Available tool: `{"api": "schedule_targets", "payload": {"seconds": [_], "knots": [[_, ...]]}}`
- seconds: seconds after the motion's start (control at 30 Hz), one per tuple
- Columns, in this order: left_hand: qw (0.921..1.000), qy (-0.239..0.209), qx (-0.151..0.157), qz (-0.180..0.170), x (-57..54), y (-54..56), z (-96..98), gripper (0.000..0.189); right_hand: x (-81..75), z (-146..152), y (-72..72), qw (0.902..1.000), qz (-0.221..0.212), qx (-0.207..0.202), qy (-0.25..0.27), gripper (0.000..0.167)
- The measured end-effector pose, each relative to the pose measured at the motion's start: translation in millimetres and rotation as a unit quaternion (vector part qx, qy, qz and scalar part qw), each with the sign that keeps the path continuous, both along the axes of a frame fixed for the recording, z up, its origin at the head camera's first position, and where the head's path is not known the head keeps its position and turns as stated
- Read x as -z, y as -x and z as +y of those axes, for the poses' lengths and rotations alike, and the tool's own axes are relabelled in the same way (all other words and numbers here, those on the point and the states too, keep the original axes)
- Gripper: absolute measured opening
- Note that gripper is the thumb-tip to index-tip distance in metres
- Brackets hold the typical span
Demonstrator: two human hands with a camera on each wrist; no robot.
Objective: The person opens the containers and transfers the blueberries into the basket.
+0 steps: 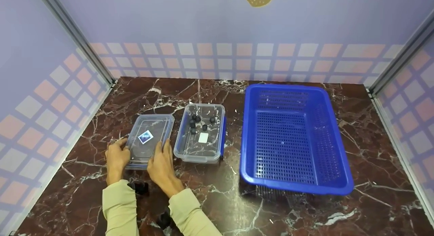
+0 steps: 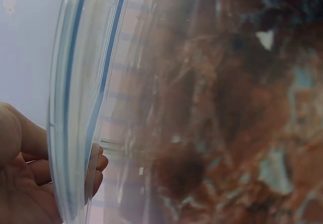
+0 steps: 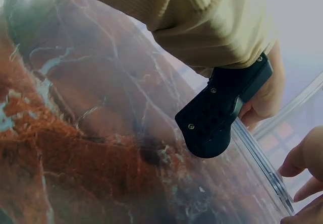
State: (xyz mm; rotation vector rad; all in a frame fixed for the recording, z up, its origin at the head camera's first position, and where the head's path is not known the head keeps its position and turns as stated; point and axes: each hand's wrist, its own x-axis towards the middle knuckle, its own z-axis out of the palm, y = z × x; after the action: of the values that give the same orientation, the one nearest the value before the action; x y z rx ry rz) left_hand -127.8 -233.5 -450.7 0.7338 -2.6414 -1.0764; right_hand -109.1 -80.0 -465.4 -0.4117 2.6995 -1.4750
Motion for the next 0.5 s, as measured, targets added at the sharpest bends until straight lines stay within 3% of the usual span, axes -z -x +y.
{"api": "schedule_targets", "payload": {"seconds": [0.23, 0.5], "knots": [[0.9998, -0.013, -0.001, -0.012, 12.3, 2.2, 0.0, 0.045, 13.0, -1, -0.2, 0.9998, 0.006, 0.010, -0.015, 0.059], [0.9999, -0.010, 0.000, 0.004, 19.0, 5.9, 1.4, 0.042, 18.3, -1, 3.6, 0.9997, 0.014, 0.015, -0.016, 0.059]]}}
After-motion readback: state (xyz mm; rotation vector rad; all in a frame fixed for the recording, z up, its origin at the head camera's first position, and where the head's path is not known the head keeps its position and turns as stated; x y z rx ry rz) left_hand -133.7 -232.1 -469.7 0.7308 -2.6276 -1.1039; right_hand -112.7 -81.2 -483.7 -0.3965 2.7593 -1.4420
